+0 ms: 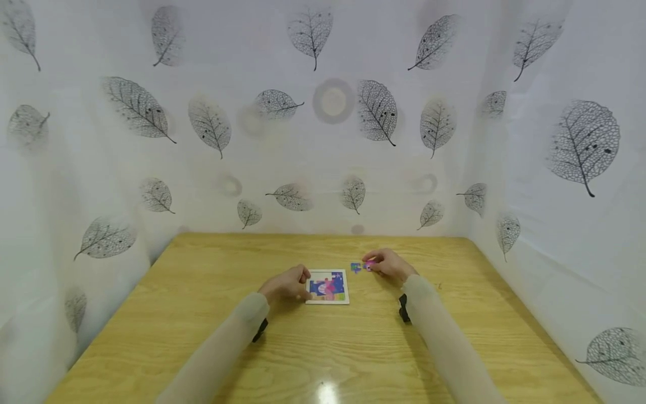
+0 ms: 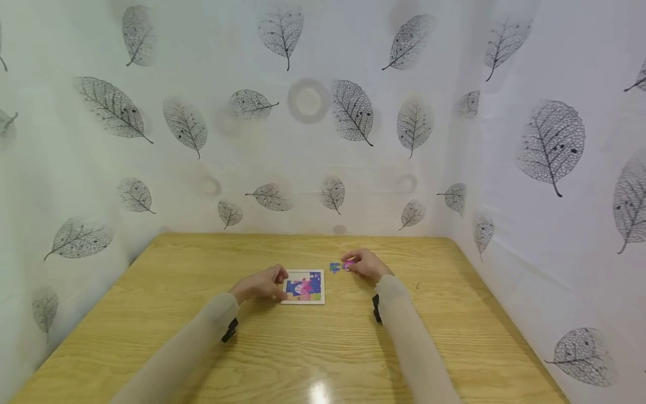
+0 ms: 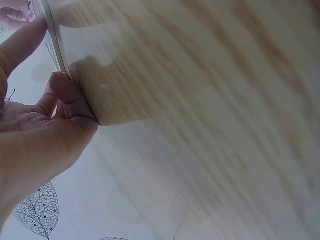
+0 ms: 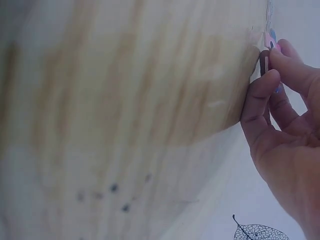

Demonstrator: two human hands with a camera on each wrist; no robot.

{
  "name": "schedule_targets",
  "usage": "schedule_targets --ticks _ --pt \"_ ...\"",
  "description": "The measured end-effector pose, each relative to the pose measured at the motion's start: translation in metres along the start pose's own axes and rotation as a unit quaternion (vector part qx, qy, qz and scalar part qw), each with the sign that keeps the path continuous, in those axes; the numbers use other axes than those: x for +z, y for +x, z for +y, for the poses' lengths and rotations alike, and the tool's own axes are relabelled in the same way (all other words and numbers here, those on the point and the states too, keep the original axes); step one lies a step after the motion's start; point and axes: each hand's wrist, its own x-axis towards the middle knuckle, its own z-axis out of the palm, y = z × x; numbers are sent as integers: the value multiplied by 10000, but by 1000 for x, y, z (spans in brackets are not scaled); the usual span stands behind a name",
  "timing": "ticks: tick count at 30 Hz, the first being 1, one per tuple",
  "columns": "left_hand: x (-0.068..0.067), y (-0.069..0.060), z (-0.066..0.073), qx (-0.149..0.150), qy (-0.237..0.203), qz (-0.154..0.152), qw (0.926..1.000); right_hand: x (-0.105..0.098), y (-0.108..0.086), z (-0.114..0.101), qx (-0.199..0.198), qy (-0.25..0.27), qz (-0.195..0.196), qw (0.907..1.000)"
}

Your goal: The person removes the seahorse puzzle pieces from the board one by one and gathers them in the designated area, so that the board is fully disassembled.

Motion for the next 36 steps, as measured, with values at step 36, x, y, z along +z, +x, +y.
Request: schedule_targets --ticks 36 --pt "1 3 -2 -78 -62 3 10000 -5 1 0 -4 -749 105 9971"
